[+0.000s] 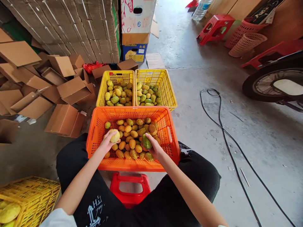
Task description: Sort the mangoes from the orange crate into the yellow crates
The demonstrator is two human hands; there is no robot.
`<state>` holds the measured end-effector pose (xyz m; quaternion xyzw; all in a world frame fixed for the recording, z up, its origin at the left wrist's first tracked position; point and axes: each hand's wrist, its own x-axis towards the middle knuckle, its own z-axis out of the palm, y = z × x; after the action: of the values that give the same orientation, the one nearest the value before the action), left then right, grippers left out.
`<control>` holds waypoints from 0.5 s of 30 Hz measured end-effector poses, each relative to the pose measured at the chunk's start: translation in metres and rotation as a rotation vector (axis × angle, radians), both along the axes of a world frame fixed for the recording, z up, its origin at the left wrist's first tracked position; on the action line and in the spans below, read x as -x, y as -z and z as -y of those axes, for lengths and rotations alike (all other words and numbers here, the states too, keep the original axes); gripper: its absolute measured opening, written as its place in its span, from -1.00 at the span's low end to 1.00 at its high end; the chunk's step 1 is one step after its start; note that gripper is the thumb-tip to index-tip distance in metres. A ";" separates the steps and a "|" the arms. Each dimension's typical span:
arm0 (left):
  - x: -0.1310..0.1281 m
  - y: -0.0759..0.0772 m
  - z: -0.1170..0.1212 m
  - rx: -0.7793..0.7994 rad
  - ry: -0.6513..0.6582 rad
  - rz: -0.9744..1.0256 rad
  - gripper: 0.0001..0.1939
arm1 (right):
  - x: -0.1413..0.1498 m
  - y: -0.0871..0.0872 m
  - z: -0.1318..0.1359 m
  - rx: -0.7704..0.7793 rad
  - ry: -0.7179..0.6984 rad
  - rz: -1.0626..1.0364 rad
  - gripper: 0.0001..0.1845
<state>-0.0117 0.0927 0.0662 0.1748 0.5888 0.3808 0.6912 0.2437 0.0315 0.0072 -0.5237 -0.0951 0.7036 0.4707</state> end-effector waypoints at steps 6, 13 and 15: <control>0.003 -0.002 -0.011 0.111 -0.046 0.009 -0.73 | 0.002 -0.012 -0.004 0.173 0.085 -0.043 -0.69; -0.001 -0.007 -0.009 0.076 0.062 0.126 -0.59 | 0.001 -0.021 -0.007 0.123 0.043 -0.094 -0.64; -0.001 -0.005 -0.007 0.065 0.092 0.134 -0.56 | 0.002 -0.023 -0.008 0.076 0.021 -0.080 -0.57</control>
<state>-0.0104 0.0999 0.0716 0.1533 0.5447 0.3401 0.7511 0.2417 0.0393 0.0302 -0.5138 -0.0439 0.7219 0.4614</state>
